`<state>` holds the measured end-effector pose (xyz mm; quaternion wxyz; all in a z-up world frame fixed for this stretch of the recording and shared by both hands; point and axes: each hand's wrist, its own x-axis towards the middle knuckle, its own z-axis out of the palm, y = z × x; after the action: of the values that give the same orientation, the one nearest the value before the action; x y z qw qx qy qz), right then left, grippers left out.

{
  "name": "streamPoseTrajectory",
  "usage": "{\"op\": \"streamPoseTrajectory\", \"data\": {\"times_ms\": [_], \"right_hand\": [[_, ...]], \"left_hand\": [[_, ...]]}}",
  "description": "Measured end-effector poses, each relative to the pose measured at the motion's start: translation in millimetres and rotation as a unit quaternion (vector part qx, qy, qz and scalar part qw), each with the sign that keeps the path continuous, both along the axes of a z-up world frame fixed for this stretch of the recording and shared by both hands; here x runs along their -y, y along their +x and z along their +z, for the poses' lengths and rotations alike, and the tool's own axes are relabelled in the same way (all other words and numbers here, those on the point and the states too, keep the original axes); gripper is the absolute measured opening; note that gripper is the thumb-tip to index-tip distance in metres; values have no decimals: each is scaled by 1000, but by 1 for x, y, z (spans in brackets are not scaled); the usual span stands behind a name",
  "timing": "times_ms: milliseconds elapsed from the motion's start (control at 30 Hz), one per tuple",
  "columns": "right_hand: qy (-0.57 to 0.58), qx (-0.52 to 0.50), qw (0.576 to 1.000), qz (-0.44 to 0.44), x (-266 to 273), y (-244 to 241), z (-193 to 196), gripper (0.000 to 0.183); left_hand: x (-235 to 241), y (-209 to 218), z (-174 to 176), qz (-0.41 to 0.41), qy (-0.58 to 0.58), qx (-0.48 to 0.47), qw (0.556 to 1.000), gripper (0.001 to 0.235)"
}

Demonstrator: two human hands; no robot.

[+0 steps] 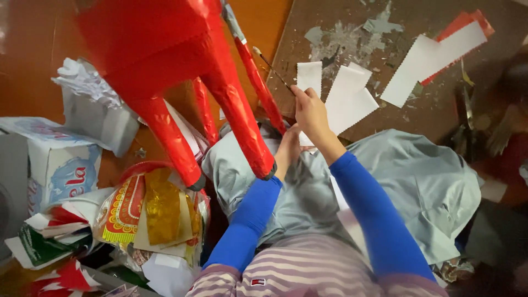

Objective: Assemble and decorate a paper and bamboo structure using glue and paper strips.

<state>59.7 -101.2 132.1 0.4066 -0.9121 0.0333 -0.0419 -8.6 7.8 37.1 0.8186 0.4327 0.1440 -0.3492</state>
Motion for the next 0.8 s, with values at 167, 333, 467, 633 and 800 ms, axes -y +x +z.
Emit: {"op": "streamPoseTrajectory", "data": {"times_ms": [167,333,467,633,800], "right_hand": [[4,0,1000,19,-8,2,-4,33],[32,-18,999,24,-8,-1,2,38],[16,-27,999,5,-3,-6,5,33],[15,-24,999,32,-12,-6,20,38],[70,-8,997,-40,61,-23,-44,36]], "left_hand": [[2,-1,-3,-29,43,35,998,54],[7,0,-18,12,-14,-40,999,55],[11,5,-16,15,-34,-89,995,51],[2,5,35,-11,6,50,999,45],[18,-1,-75,33,-34,-92,995,42]]}}
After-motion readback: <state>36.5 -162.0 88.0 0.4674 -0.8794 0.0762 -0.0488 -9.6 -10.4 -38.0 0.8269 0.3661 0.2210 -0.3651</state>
